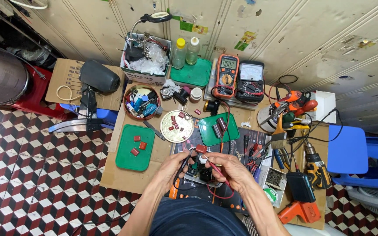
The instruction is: The person tests small red rectangular electronic components using a multimeter. They pick up the components from a green tray, connect the multimeter probes to the component terminals, and observe the readings on the multimeter display. The person repeats this process for several components, placing them back on the tray after testing.
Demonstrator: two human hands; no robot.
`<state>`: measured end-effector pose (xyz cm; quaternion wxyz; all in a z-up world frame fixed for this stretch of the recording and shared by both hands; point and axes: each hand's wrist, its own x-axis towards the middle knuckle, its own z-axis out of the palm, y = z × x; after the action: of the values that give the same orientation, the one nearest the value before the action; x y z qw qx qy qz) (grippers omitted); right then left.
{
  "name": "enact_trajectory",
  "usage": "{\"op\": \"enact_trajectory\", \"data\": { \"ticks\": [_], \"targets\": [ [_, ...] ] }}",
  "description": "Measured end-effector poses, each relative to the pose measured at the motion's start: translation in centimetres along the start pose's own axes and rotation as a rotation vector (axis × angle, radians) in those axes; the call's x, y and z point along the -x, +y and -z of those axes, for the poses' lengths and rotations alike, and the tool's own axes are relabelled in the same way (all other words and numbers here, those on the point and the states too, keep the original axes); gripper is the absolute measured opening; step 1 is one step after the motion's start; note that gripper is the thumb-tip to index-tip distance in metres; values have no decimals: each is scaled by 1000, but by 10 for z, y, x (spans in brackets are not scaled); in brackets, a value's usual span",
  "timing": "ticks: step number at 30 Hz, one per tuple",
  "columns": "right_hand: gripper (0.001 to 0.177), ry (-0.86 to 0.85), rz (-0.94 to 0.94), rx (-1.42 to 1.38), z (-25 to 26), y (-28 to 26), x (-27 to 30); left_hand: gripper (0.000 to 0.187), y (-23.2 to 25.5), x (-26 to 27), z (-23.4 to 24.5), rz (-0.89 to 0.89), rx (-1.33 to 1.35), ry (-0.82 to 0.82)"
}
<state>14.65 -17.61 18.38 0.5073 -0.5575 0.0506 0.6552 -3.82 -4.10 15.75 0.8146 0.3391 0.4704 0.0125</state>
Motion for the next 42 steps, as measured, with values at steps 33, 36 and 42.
{"op": "enact_trajectory", "data": {
  "ticks": [33, 36, 42],
  "targets": [
    [30, 96, 30, 437, 22, -1, -14, 37, -4, -15, 2, -227, -650, -190],
    [30, 97, 34, 453, 25, 1, -17, 35, -7, -17, 3, -276, -634, -183],
    [29, 80, 41, 466, 27, 2, -18, 35, 2, -7, -6, -344, -661, -118]
  ]
}}
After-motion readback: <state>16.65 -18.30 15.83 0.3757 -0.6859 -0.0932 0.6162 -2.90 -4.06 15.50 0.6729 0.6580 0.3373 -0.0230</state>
